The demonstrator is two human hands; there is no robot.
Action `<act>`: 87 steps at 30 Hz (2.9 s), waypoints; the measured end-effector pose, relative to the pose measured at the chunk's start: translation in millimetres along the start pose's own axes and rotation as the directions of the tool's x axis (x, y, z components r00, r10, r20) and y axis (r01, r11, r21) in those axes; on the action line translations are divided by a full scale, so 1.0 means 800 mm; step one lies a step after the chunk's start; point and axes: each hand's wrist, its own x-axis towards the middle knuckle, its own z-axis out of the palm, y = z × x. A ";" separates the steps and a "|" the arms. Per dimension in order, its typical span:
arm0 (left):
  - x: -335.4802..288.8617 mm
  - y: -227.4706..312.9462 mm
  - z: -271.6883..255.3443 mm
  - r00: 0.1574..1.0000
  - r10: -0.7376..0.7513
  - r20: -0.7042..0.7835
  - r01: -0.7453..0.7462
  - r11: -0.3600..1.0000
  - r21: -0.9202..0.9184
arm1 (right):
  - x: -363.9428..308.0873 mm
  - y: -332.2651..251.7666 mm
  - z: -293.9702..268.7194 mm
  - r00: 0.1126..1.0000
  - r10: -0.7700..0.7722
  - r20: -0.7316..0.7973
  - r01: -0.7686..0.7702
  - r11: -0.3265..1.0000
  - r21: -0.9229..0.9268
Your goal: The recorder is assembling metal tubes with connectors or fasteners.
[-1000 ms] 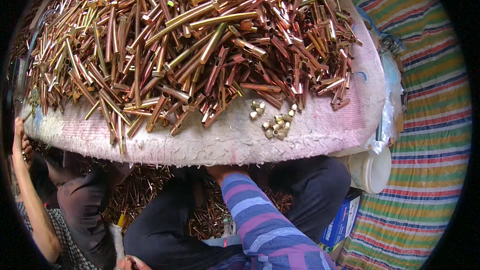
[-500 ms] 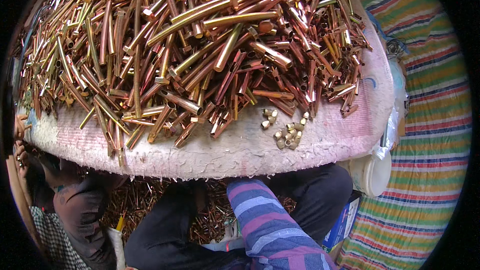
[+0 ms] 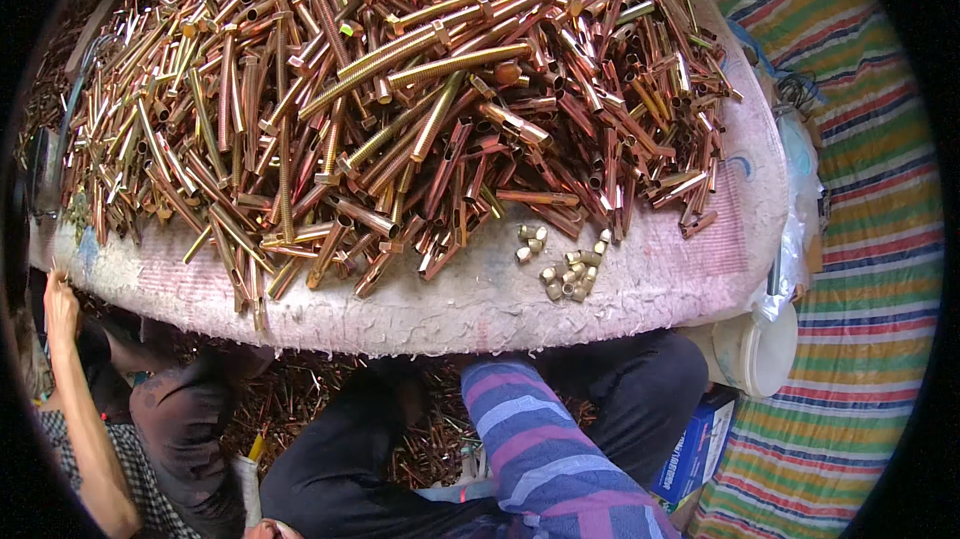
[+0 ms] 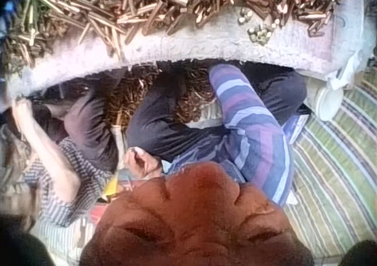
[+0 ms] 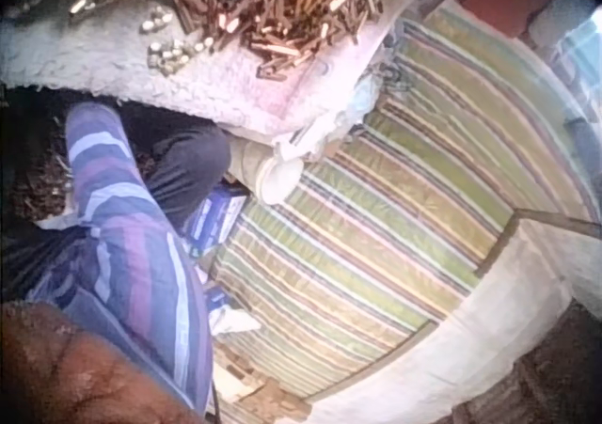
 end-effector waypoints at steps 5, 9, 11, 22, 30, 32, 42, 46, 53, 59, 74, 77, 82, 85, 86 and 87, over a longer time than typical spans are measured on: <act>-0.003 0.000 0.011 0.999 -0.024 -0.025 0.024 1.000 -0.006 | -0.005 0.011 0.001 1.000 0.016 -0.006 -0.016 1.000 -0.003; 0.000 -0.006 0.021 0.996 0.046 -0.076 -0.044 0.999 0.019 | 0.001 0.005 0.004 1.000 0.013 -0.007 -0.013 1.000 0.015; -0.002 -0.012 0.025 0.989 0.091 -0.119 -0.087 0.996 0.032 | 0.000 0.006 0.004 1.000 0.015 -0.003 -0.015 1.000 0.018; 0.209 -0.102 0.002 0.998 0.023 -0.052 -0.012 0.980 0.201 | -0.006 0.019 0.001 0.999 0.028 0.014 -0.029 0.999 0.018; 0.601 -0.233 0.174 0.881 0.128 0.455 -0.067 0.987 -0.147 | -0.001 0.012 0.001 1.000 -0.005 0.021 0.005 1.000 0.021; 0.589 -0.209 0.220 0.850 0.226 0.475 -0.124 0.964 -0.237 | -0.009 0.025 -0.006 1.000 0.012 0.014 -0.012 1.000 0.008; 0.497 -0.143 0.206 0.856 0.476 0.202 -0.503 0.858 0.107 | 0.003 0.011 -0.004 0.999 -0.049 0.005 0.049 0.999 0.012; 0.140 0.011 0.060 0.967 0.191 0.171 -0.179 0.980 -0.087 | 0.003 0.029 -0.014 0.998 -0.048 -0.026 0.048 0.999 -0.025; 0.013 0.029 0.005 0.985 -0.173 0.009 0.173 0.983 -0.059 | 0.061 -0.032 -0.010 0.945 -0.302 -0.129 0.327 0.905 0.272; 0.007 0.020 -0.002 0.991 -0.103 -0.084 0.103 0.995 -0.004 | -0.005 -0.123 -0.235 0.642 -0.481 0.598 -0.647 0.079 0.758; 0.112 0.135 0.035 0.964 -0.119 0.237 0.210 0.888 -0.408 | -0.107 0.121 -0.517 0.990 0.088 -0.115 0.048 0.549 0.834; 0.134 0.178 0.040 0.960 -0.052 0.275 0.177 0.873 -0.454 | -0.082 0.159 -0.493 0.933 -0.027 -0.359 0.257 0.748 0.612; 0.159 0.228 0.065 0.939 -0.021 0.343 0.215 0.815 -0.538 | -0.073 0.173 -0.477 0.853 -0.166 -0.494 0.295 0.936 0.194; 0.171 0.236 0.097 0.927 -0.001 0.375 0.217 0.818 -0.533 | -0.078 0.171 -0.474 0.779 -0.251 -0.575 0.327 0.944 0.031; 0.170 0.243 0.108 0.917 0.022 0.398 0.225 0.796 -0.562 | -0.080 0.171 -0.474 0.755 -0.276 -0.595 0.327 0.945 -0.023; 0.171 0.245 0.121 0.907 0.044 0.419 0.234 0.774 -0.588 | -0.078 0.171 -0.473 0.756 -0.273 -0.595 0.328 0.945 -0.017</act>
